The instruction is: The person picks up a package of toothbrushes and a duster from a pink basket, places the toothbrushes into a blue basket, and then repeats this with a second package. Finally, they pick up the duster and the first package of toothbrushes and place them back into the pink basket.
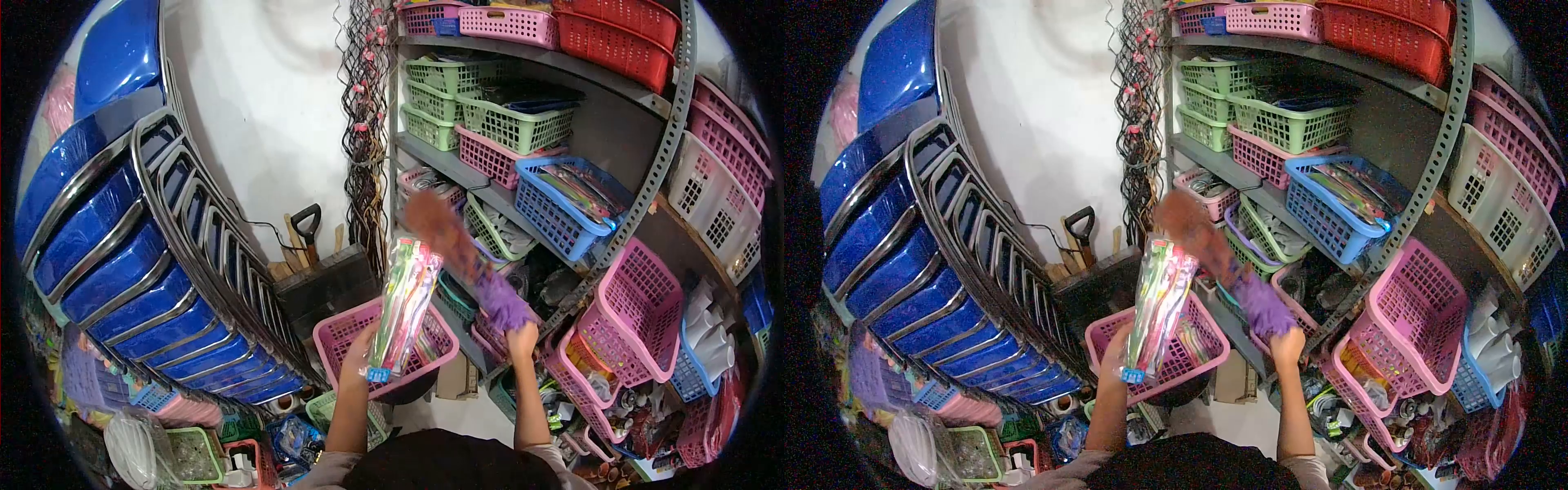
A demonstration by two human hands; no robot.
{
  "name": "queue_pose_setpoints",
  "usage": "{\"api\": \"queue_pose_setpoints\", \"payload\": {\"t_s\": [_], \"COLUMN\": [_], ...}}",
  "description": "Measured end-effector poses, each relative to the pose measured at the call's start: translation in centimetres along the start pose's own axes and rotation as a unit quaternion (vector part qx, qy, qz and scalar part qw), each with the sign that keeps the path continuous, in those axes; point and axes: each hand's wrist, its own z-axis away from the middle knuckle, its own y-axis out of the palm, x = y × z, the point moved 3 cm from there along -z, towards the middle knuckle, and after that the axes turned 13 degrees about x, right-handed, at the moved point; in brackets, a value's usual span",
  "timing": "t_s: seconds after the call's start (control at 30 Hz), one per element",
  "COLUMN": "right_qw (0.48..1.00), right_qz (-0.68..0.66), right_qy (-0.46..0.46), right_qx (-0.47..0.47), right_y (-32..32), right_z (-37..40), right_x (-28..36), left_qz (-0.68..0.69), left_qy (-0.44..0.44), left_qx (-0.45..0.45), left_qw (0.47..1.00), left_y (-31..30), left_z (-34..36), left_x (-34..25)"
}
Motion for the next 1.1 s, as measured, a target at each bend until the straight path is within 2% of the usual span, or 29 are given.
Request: {"api": "queue_pose_setpoints", "payload": {"t_s": [0.07,0.1,0.2,0.23,0.27,0.33,0.37,0.4,0.47,0.5,0.53,0.6,0.63,0.7,0.73,0.8,0.83,0.87,0.9,0.93,0.97,1.0,1.03,1.07,1.1], "right_qw": [0.991,0.984,0.984,0.984,0.982,0.980,0.985,0.988,0.988,0.988,0.988,0.998,0.998,0.992,0.992,0.973,0.973,0.968,0.962,0.962,0.973,0.980,0.982,0.982,0.982], "right_qz": [-0.080,-0.124,-0.133,-0.133,-0.152,-0.171,-0.146,-0.120,-0.112,-0.104,-0.103,-0.052,-0.052,-0.038,-0.037,0.006,0.007,0.045,0.083,0.083,0.069,0.055,0.041,0.041,0.054], "right_qy": [0.103,0.124,0.118,0.117,0.108,0.099,0.094,0.088,0.086,0.084,0.084,0.014,0.012,-0.078,-0.078,-0.137,-0.138,-0.135,-0.131,-0.130,-0.087,-0.046,0.004,0.002,-0.008], "right_qx": [0.001,-0.013,-0.024,-0.024,-0.024,-0.023,0.007,0.036,0.054,0.074,0.074,0.036,0.036,0.095,0.095,0.187,0.187,0.206,0.224,0.224,0.204,0.184,0.184,0.183,0.179], "right_y": [0.0,-0.1,0.1,0.7,1.4,2.4,1.4,0.4,-0.7,-0.8,-0.4,0.8,1.2,1.9,1.7,1.6,1.2,0.4,0.0,0.0,-0.3,-0.6,-0.9,-0.5,0.1], "right_z": [-0.5,-0.4,0.9,1.2,1.2,1.5,1.6,1.6,1.5,1.5,1.6,1.9,2.0,1.8,1.8,2.0,2.0,1.9,1.8,1.6,1.3,0.9,0.7,0.6,0.6], "right_x": [-0.9,-1.0,-1.3,-2.0,-2.5,-3.6,-2.4,-1.4,-0.2,0.0,-0.4,-1.4,-2.1,-2.5,-2.6,-2.0,-2.0,-1.5,-1.2,-1.3,-1.1,-0.9,-0.7,-1.0,-1.5], "left_qz": [0.025,0.050,0.094,0.105,0.105,0.079,-0.050,-0.051,-0.119,-0.183,-0.183,-0.223,-0.224,-0.136,-0.135,-0.091,-0.403,-0.287,-0.286,-0.145,0.000,-0.027,-0.024,-0.022,-0.022], "left_qy": [-0.011,-0.022,0.009,-0.030,-0.029,0.019,0.050,0.049,0.098,0.082,0.082,0.070,0.071,0.089,0.088,0.259,0.137,0.215,0.215,0.193,0.167,0.108,0.090,0.072,0.073], "left_qx": [0.013,0.024,0.033,0.170,0.170,0.127,0.039,0.039,0.160,-0.028,-0.028,0.069,0.069,-0.058,-0.057,-0.017,-0.092,-0.089,-0.088,-0.017,0.053,-0.012,0.009,0.031,0.032], "left_qw": [1.000,0.998,0.995,0.979,0.979,0.989,0.997,0.997,0.975,0.979,0.979,0.970,0.970,0.985,0.985,0.961,0.900,0.929,0.930,0.970,0.985,0.994,0.996,0.997,0.997], "left_y": [1.8,3.2,4.2,-3.3,-3.8,-5.2,-3.9,-4.4,-5.1,-3.2,-2.9,-1.8,-1.2,0.1,-7.1,-7.9,-8.2,-4.3,-4.3,-4.6,-4.4,-4.8,-4.6,-2.0,-2.0], "left_z": [-0.1,0.1,0.2,-0.9,-1.2,-1.5,-1.3,-1.5,-1.9,-2.0,-2.1,-2.0,-1.6,-0.6,-1.6,-2.5,-0.7,0.3,-0.3,-1.3,-1.8,-1.4,-1.5,-1.4,-1.6], "left_x": [0.4,0.6,0.9,1.7,1.7,1.6,1.0,1.1,0.8,0.3,0.0,-0.6,-0.5,-0.1,0.6,-1.8,0.1,0.1,-0.2,-0.2,-0.3,-0.4,0.0,-0.1,0.1]}}
